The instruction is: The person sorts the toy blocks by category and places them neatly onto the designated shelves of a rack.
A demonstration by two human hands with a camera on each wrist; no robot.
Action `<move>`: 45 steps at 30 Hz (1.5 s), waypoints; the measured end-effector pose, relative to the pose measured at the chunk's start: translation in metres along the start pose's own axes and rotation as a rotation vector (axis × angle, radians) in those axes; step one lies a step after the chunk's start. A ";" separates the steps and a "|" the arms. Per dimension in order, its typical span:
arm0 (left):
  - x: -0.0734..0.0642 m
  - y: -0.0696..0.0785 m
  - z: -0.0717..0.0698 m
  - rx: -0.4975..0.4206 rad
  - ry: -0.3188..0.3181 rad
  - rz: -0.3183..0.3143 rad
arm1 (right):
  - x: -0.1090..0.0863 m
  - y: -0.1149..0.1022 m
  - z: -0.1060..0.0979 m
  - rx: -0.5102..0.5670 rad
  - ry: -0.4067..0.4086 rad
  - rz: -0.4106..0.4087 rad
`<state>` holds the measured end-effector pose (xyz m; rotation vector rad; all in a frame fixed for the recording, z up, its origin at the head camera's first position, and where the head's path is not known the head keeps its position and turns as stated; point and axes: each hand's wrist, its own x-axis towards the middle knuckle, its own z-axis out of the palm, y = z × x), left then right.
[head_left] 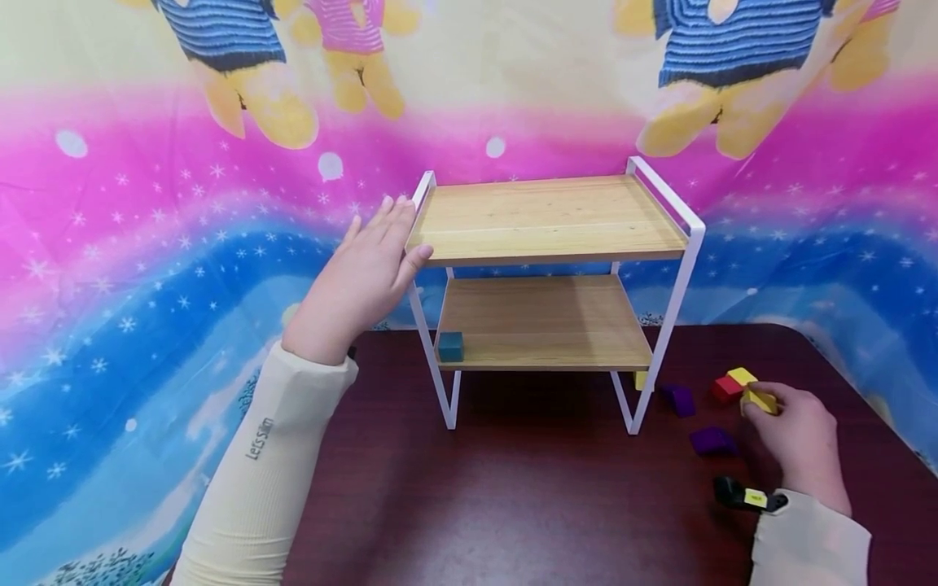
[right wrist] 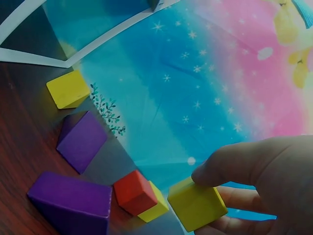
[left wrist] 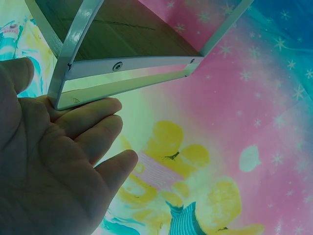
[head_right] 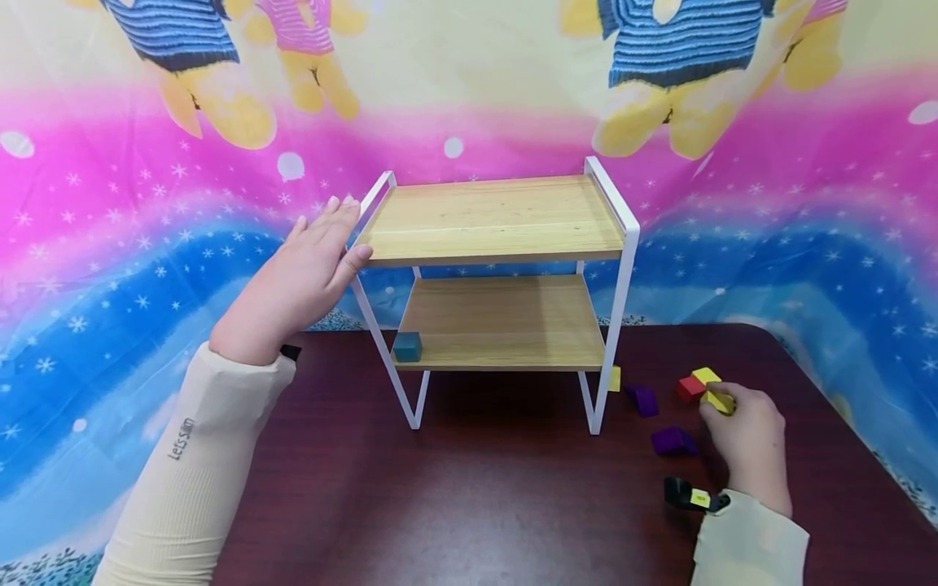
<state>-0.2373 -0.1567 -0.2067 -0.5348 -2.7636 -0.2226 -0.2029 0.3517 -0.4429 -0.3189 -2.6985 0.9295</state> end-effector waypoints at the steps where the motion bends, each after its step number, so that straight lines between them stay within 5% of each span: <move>1: 0.000 0.000 0.000 0.000 0.001 0.002 | -0.001 -0.001 -0.001 -0.001 -0.005 0.001; 45: 0.000 0.002 0.001 -0.001 0.008 0.000 | -0.009 -0.044 -0.016 -0.050 -0.023 -0.084</move>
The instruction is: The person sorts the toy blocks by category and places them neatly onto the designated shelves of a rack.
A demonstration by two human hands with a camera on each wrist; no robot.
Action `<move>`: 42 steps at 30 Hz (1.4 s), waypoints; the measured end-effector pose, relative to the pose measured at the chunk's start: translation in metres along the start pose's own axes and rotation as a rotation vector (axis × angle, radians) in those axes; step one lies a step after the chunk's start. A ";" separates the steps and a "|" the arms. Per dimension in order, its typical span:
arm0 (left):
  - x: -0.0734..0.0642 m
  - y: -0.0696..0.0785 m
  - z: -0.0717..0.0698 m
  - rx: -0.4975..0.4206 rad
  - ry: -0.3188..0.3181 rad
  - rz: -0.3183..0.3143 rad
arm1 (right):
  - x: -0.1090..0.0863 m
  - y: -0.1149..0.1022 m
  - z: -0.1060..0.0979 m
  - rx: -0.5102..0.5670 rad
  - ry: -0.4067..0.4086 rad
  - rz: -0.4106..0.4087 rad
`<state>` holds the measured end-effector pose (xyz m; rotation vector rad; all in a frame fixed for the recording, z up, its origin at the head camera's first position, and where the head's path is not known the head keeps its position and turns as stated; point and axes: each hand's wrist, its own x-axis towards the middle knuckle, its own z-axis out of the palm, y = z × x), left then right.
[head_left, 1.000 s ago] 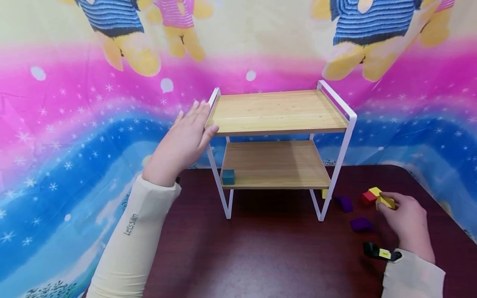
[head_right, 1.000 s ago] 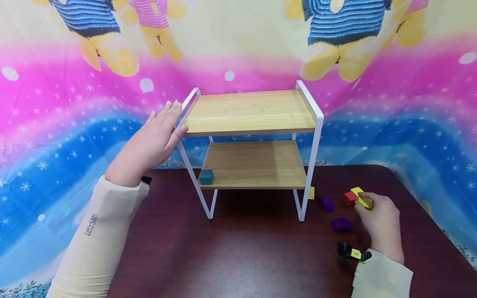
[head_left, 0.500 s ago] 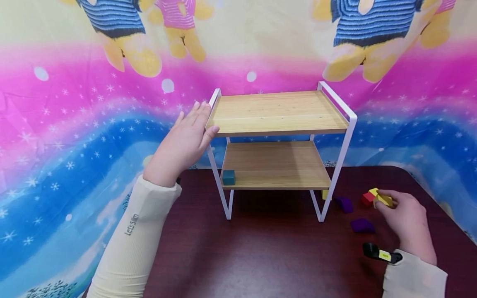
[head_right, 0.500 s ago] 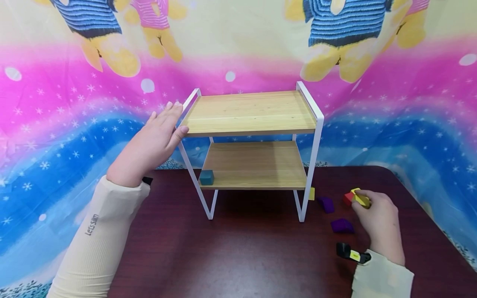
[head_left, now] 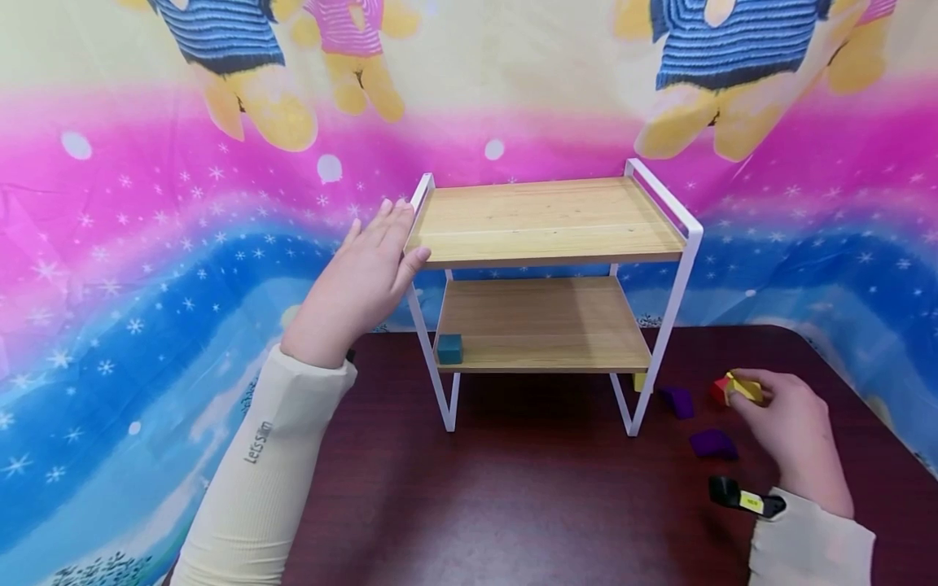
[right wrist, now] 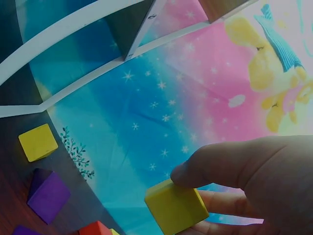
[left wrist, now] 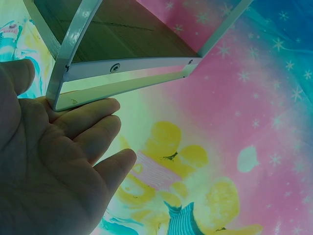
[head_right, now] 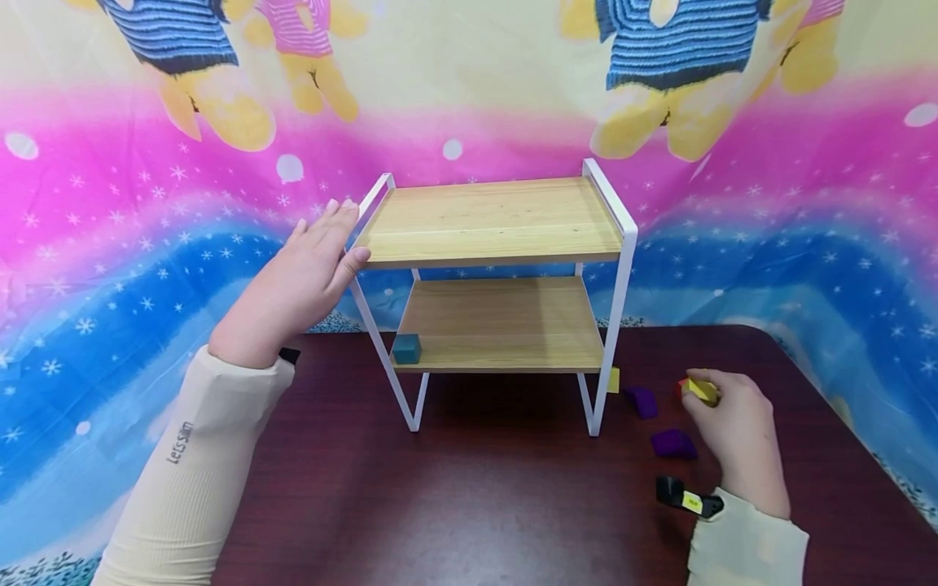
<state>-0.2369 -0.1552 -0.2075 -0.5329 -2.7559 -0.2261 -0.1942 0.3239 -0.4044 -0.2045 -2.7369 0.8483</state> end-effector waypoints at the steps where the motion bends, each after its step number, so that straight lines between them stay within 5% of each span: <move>1: 0.000 0.000 0.000 0.001 0.001 0.000 | -0.001 -0.001 -0.001 -0.002 -0.003 -0.001; 42: 0.000 0.001 -0.001 -0.001 -0.005 -0.003 | -0.015 -0.038 -0.011 0.006 0.047 -0.157</move>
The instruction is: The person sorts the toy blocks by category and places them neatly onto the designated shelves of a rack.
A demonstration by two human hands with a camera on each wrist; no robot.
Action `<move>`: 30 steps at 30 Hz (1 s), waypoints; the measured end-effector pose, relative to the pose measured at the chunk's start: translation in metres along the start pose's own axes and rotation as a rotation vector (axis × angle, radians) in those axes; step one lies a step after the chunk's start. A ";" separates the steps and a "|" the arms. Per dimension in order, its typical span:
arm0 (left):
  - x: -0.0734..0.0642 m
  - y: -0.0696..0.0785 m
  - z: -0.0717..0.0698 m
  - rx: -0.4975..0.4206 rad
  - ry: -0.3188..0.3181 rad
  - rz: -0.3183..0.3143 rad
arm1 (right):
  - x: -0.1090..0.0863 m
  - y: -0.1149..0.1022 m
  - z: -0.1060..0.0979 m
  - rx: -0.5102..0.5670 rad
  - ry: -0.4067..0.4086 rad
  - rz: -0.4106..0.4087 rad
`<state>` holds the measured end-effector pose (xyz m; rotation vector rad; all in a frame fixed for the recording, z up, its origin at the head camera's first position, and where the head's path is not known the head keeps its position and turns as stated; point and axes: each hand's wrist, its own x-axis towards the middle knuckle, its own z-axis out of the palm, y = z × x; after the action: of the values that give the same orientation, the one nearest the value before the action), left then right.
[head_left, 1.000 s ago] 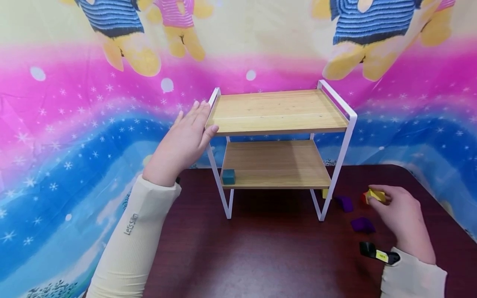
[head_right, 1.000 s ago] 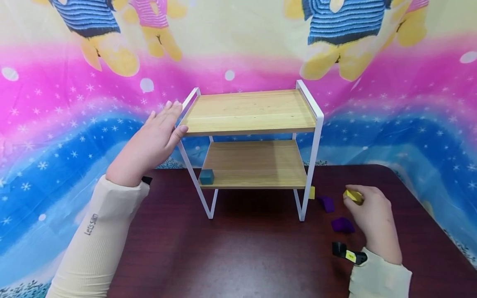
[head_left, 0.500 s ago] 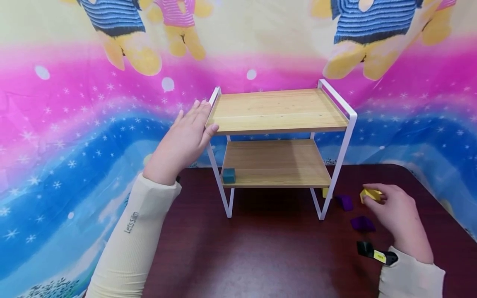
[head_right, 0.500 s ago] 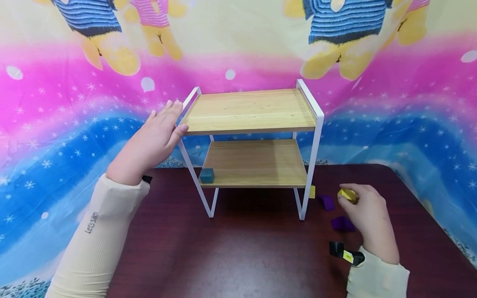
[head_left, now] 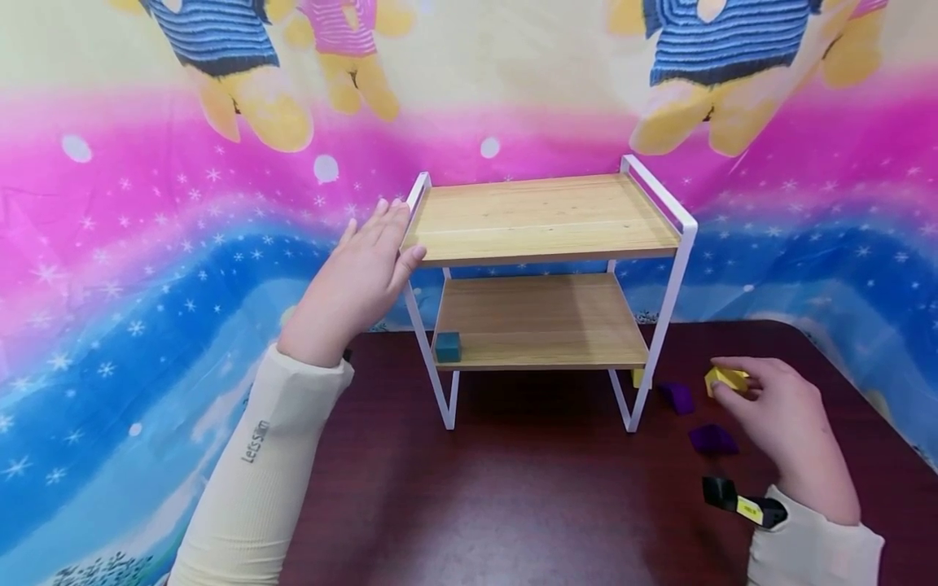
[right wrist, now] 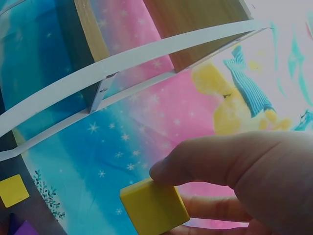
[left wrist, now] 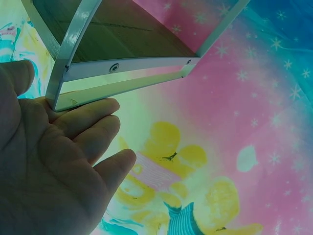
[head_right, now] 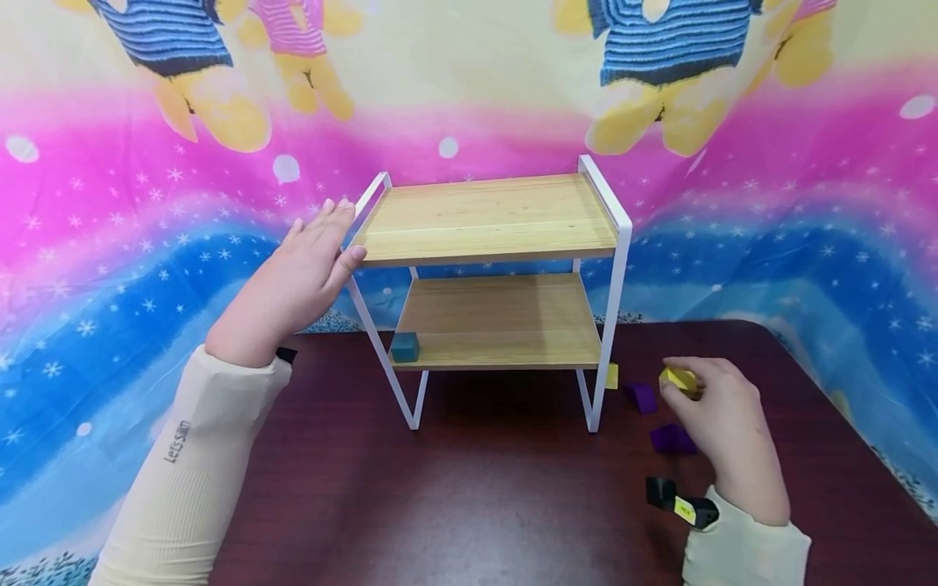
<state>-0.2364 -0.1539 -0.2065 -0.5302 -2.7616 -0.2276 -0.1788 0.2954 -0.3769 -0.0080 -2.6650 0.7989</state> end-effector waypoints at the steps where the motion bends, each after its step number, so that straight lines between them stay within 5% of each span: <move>1: 0.000 0.000 0.000 -0.001 0.001 -0.001 | 0.000 -0.001 0.000 0.000 0.002 -0.002; 30: -0.002 -0.001 0.000 -0.010 0.007 0.001 | -0.007 -0.039 0.002 0.024 0.092 -0.102</move>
<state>-0.2350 -0.1550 -0.2075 -0.5330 -2.7549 -0.2425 -0.1690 0.2609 -0.3599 0.0942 -2.5474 0.7789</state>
